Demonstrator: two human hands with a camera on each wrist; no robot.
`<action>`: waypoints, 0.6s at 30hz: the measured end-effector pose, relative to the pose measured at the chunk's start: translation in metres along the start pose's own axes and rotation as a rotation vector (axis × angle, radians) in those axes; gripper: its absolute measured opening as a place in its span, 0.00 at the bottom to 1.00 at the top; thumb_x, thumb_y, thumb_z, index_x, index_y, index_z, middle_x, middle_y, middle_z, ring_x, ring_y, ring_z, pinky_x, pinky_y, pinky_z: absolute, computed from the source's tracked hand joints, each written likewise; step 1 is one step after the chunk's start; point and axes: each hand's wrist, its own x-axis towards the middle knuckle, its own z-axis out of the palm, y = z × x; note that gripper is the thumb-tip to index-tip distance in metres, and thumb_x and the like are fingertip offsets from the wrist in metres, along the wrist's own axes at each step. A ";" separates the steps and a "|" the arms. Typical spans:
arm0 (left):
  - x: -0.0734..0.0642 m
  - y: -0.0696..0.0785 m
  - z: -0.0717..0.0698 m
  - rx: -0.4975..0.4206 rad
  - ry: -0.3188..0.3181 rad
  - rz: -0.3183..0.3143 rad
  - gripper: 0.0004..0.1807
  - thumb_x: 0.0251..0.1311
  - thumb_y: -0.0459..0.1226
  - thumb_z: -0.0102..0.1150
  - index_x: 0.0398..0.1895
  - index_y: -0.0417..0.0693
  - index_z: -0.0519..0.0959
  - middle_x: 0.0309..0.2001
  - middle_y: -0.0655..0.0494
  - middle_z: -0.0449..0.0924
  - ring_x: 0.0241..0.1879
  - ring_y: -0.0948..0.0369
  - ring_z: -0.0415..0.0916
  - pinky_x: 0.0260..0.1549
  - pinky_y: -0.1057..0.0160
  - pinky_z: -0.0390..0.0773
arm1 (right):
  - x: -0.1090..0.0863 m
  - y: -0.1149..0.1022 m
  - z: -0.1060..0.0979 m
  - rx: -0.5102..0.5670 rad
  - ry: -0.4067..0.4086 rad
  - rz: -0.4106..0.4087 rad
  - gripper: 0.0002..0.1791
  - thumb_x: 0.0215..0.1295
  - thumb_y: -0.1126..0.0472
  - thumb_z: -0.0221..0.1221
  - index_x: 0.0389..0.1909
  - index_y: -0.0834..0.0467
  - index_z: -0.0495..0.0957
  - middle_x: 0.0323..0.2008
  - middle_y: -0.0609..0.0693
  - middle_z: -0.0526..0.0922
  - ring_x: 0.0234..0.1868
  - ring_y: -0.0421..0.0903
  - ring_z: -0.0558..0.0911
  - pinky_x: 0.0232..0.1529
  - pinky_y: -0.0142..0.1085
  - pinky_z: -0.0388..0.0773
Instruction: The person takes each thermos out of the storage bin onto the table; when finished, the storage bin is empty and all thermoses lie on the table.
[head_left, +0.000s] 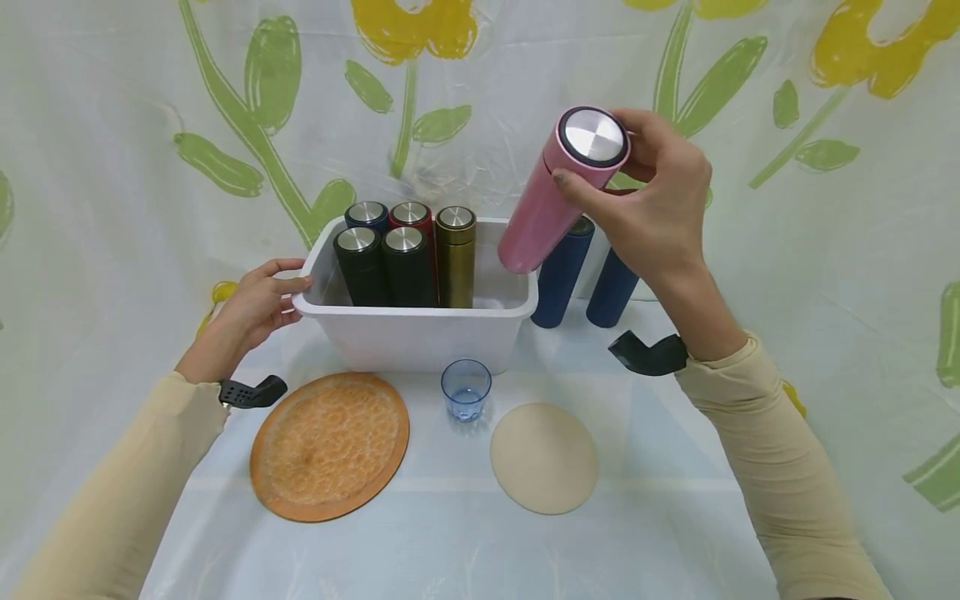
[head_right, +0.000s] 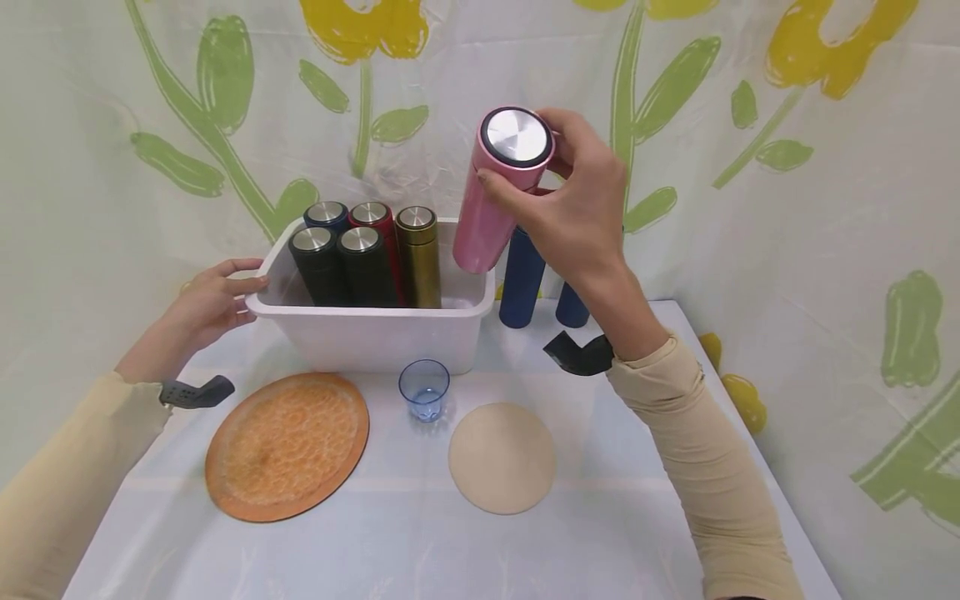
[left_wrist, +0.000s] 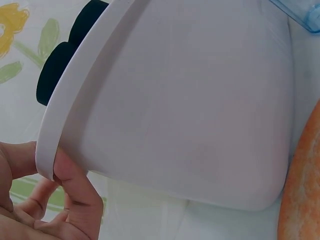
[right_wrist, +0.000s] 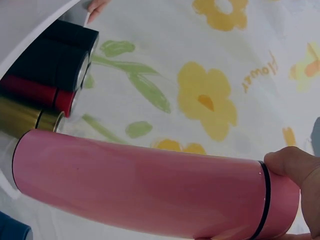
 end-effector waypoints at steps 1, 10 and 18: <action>0.000 0.000 0.000 0.001 -0.001 0.000 0.32 0.69 0.47 0.59 0.72 0.57 0.60 0.60 0.59 0.64 0.42 0.62 0.74 0.42 0.70 0.78 | 0.000 0.001 -0.002 -0.004 0.005 0.005 0.28 0.48 0.64 0.76 0.53 0.64 0.81 0.46 0.53 0.86 0.46 0.41 0.85 0.50 0.32 0.79; -0.002 0.001 -0.001 0.013 0.000 0.008 0.33 0.70 0.47 0.58 0.74 0.55 0.58 0.60 0.58 0.64 0.42 0.62 0.74 0.42 0.70 0.78 | -0.005 0.003 -0.018 -0.047 0.032 0.037 0.29 0.47 0.65 0.77 0.54 0.63 0.81 0.47 0.54 0.86 0.45 0.40 0.85 0.49 0.31 0.79; -0.002 0.002 0.003 0.008 0.005 0.004 0.33 0.70 0.46 0.57 0.74 0.54 0.58 0.60 0.58 0.64 0.42 0.61 0.74 0.42 0.71 0.78 | -0.009 0.008 -0.035 -0.097 0.036 0.044 0.28 0.47 0.67 0.76 0.53 0.63 0.82 0.46 0.55 0.86 0.44 0.37 0.84 0.49 0.28 0.78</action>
